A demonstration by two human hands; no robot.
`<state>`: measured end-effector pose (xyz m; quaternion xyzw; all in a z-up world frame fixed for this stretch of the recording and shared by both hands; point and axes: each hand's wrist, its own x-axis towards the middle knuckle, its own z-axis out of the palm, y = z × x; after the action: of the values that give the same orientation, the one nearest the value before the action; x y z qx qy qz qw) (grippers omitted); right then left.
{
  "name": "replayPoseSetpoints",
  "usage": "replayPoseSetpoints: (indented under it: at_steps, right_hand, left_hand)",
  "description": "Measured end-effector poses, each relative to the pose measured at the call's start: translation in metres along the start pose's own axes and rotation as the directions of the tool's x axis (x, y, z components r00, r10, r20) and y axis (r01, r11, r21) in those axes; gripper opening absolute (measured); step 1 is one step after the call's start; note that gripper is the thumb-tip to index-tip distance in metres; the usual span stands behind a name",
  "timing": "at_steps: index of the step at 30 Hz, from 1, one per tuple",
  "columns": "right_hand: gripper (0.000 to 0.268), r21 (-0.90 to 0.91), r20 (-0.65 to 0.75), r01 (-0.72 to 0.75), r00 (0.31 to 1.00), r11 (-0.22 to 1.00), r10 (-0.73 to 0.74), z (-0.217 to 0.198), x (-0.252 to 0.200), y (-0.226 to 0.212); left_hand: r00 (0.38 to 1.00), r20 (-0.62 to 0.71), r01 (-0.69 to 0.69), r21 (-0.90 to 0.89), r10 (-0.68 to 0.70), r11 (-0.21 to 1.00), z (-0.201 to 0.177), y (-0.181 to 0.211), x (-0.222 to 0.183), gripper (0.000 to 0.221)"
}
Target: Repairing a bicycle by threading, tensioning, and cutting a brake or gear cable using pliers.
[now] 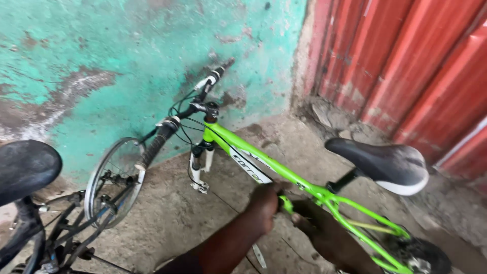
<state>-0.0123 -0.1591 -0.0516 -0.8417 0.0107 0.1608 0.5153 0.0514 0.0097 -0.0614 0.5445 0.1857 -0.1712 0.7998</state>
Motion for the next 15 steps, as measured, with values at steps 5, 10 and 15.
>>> replayPoseSetpoints:
  at_steps: [5,10,15]
  right_hand:
    - [0.025,-0.061,-0.137,0.014,0.99,0.998,-0.022,0.017,-0.012,-0.033]
    - [0.02,-0.389,-0.278,-0.005,0.954,0.921,-0.112,0.011,-0.01,-0.022]
    - [0.024,-0.409,-0.212,-0.027,0.975,0.912,-0.067,-0.014,-0.02,-0.042]
  left_hand:
    - [1.0,0.025,-0.007,-0.224,0.013,0.975,-0.036,-0.003,0.011,0.027]
    - [0.992,0.127,0.016,-0.287,0.021,0.958,-0.052,-0.01,0.042,0.03]
    - [0.991,-0.004,-0.125,-0.356,0.132,0.926,-0.069,-0.011,0.086,0.023]
